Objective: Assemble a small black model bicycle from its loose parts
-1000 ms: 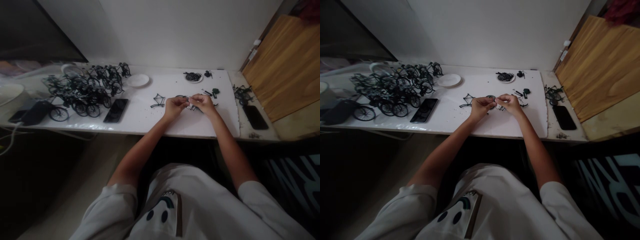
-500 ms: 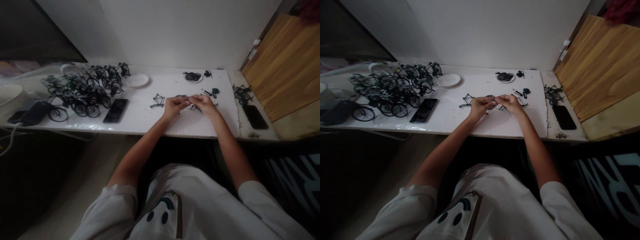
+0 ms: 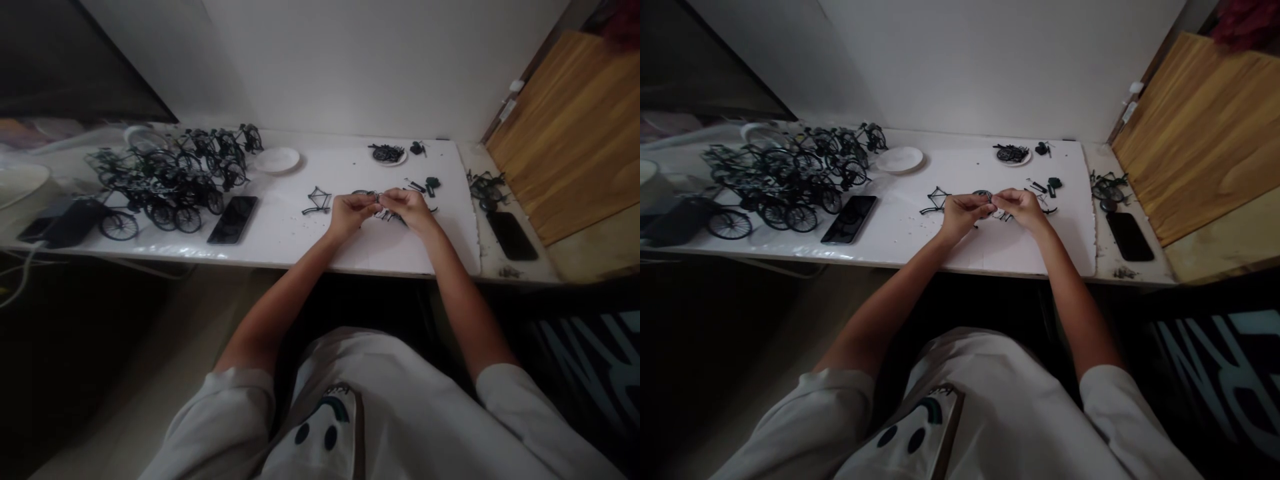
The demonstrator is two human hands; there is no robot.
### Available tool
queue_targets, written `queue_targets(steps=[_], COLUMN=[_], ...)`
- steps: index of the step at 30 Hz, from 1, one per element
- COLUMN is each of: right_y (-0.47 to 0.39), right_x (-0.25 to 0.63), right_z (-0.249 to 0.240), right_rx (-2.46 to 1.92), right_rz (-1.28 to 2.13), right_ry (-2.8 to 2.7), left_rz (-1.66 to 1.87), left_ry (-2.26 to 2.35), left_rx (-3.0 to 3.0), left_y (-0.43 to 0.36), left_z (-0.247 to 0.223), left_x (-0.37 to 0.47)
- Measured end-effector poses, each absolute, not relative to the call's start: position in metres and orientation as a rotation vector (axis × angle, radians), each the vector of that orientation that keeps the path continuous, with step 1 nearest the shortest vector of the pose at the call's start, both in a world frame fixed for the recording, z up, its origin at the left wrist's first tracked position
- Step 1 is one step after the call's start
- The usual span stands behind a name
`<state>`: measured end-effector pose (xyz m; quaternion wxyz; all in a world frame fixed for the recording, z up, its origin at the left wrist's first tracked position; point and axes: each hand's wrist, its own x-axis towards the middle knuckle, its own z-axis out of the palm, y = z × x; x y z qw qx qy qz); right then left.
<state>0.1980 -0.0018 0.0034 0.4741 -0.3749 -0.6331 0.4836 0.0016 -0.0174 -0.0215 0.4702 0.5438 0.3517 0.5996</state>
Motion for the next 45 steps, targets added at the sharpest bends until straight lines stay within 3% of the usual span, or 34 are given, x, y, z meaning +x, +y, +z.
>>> queue_targets(steps=[25,36,45], right_y=[-0.003,-0.001,0.006], right_x=[0.2,0.2,0.2], right_z=[0.008,0.004,-0.002], right_rx=[-0.926,-0.953,-0.966], right_rz=[1.085,1.237,1.062], right_ry=[-1.558,-1.493,-1.517], left_rz=[1.376,1.363,1.405], left_ry=[0.771,0.792,0.831], left_rx=[1.375,1.3,1.285], left_y=[-0.023,-0.021,-0.02], left_z=[-0.015,-0.017,-0.016], left_x=[-0.001,-0.001,-0.002])
